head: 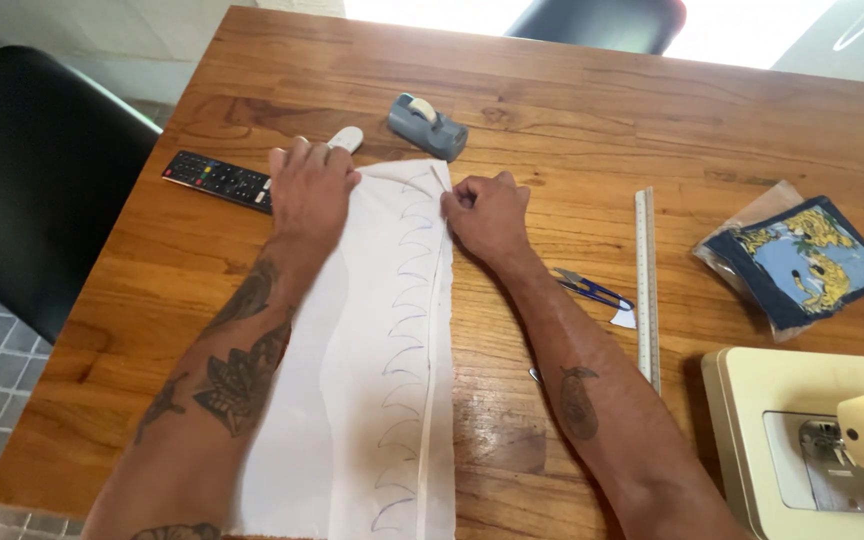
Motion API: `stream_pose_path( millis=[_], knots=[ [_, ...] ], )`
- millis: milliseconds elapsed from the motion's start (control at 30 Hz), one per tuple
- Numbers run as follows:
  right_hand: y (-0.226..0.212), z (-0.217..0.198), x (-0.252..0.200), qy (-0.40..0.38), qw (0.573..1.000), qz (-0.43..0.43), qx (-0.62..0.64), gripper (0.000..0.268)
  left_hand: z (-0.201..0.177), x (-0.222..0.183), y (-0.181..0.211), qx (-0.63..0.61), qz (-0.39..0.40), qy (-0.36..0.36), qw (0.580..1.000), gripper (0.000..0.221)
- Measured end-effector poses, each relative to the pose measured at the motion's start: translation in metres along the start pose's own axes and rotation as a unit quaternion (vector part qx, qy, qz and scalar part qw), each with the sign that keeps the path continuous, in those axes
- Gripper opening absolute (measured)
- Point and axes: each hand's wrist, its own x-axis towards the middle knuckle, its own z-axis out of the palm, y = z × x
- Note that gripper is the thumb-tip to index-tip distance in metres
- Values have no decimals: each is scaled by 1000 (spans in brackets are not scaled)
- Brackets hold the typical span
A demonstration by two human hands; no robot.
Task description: Cutting and preparing a fabric pattern on a wooden table using scissors and a pen.
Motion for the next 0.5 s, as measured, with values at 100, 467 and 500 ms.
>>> stream_pose_path(
  millis=[100, 467, 500],
  knots=[
    [6, 6, 2, -5, 1000, 4, -4, 31, 0, -4, 2, 44, 14, 36, 998, 28],
    [14, 9, 2, 12, 999, -19, -34, 25, -83, -77, 85, -206, 160, -203, 944, 66],
    [12, 8, 2, 14, 999, -19, -34, 25, -82, -77, 84, -206, 162, -201, 944, 66]
  ],
)
